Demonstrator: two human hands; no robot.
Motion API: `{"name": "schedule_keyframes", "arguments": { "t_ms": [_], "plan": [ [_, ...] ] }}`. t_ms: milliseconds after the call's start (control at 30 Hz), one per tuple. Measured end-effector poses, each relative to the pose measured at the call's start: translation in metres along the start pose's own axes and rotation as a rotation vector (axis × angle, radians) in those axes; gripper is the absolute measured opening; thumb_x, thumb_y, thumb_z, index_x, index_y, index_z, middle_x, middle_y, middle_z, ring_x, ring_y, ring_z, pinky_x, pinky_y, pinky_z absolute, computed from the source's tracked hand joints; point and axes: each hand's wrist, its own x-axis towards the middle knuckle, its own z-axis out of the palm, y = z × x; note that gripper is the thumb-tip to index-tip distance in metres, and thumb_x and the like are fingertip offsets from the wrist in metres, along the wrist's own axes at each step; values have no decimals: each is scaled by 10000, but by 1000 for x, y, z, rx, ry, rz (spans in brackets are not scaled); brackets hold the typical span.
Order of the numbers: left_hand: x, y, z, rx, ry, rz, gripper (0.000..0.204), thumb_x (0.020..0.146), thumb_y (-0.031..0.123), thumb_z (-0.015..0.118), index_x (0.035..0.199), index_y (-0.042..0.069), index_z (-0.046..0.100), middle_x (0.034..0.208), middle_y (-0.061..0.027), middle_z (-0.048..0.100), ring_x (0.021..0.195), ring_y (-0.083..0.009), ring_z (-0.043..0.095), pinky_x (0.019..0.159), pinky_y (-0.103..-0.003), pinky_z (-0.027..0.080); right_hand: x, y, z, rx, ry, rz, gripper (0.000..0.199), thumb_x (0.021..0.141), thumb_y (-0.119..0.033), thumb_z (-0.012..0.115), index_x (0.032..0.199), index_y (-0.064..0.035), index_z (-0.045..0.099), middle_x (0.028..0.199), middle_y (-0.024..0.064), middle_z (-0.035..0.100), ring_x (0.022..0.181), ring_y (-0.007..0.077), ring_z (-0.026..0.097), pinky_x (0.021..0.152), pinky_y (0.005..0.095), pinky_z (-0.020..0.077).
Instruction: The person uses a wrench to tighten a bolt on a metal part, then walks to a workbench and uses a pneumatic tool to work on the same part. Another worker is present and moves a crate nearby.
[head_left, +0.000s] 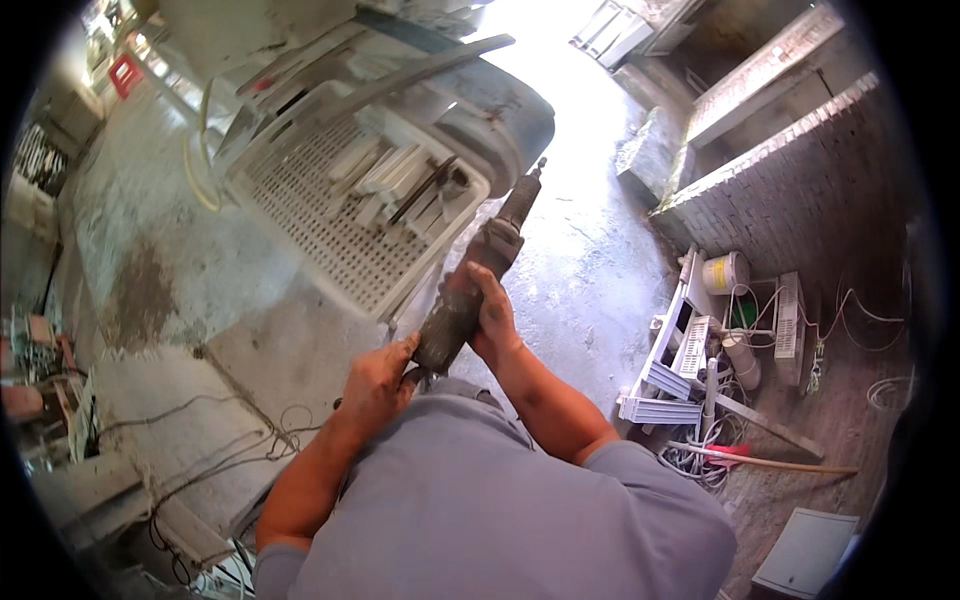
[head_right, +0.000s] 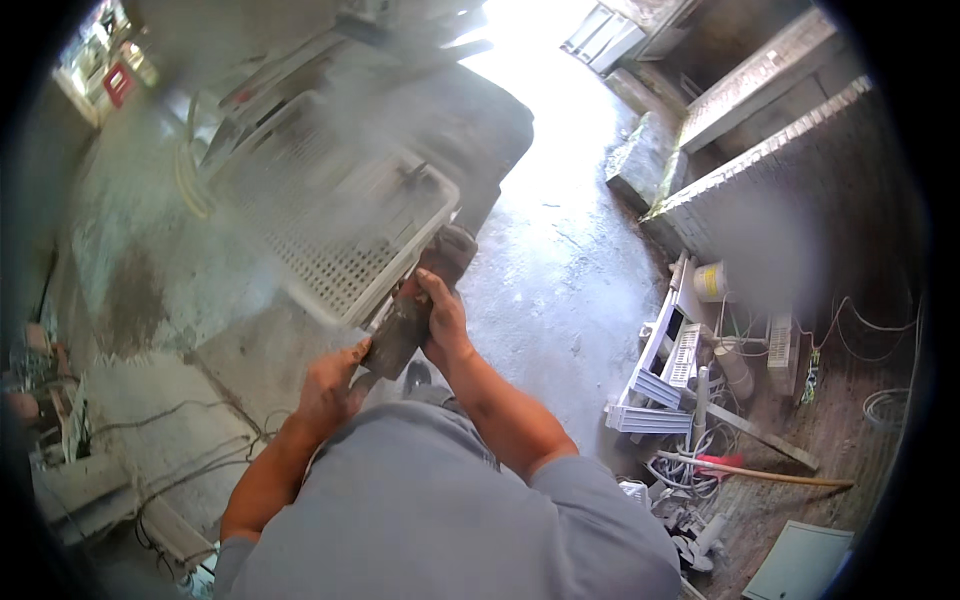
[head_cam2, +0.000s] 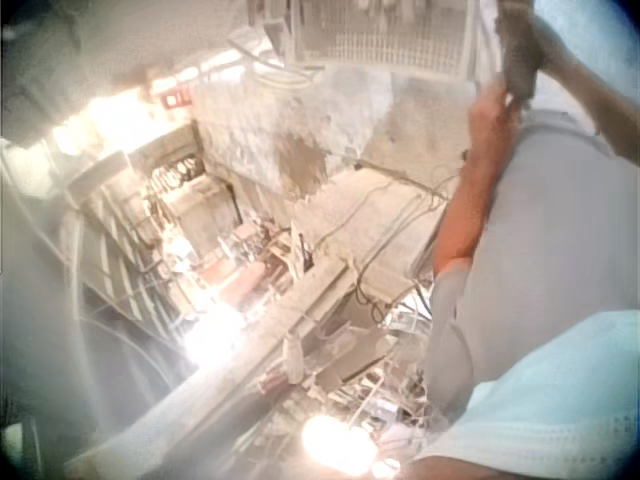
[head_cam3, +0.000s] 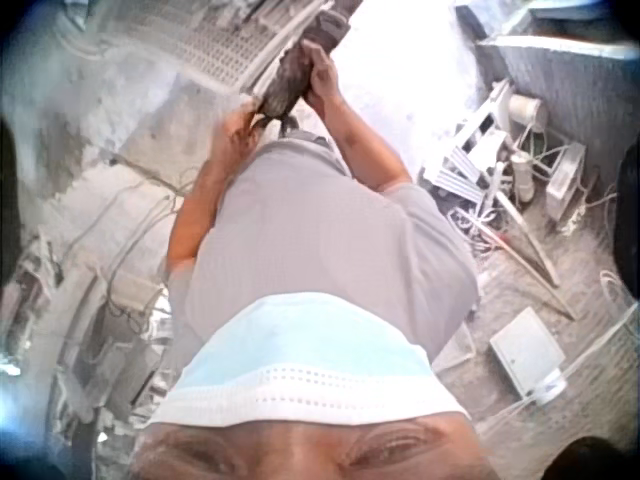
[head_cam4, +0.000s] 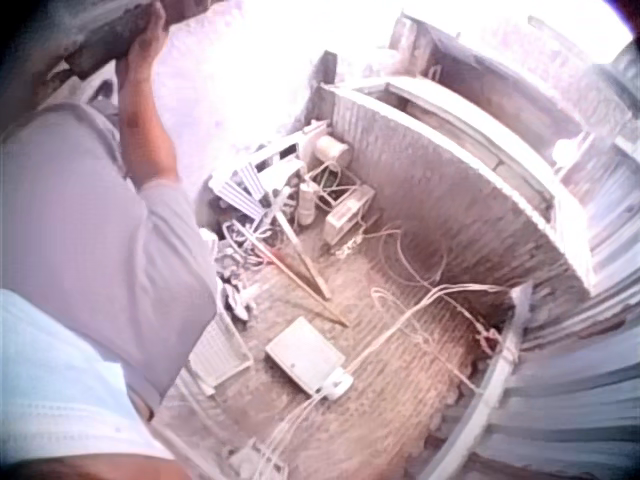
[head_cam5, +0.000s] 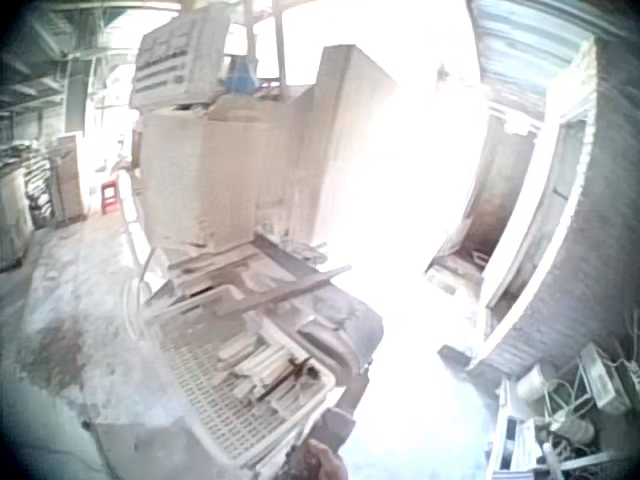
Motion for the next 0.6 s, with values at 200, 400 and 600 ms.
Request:
{"name": "schedule_keyframes", "arguments": {
  "t_ms": [200,400,600],
  "plan": [
    [52,2,34,-164,-18,-15,699,673,-100,681,1341,6,505,1057,-190,664,917,-377,651,759,-416,552,18,-43,-29,7,-1,-111,230,920,-305,625,916,-76,610,839,56,598,788,185,595,728,333,507],
    [93,-13,33,-173,-116,6,525,730,-32,753,1229,-26,591,1050,-198,682,939,-347,687,804,-369,560,34,-67,-27,-6,43,-172,263,918,-338,603,890,-77,603,806,66,596,757,187,584,715,333,499],
    [125,-44,40,-459,-138,64,485,667,7,808,1120,11,633,971,-152,697,851,-270,709,750,-335,568,44,-83,-20,-34,14,-188,282,920,-362,605,903,-80,604,808,61,596,761,187,585,708,332,496]
  ]
}}
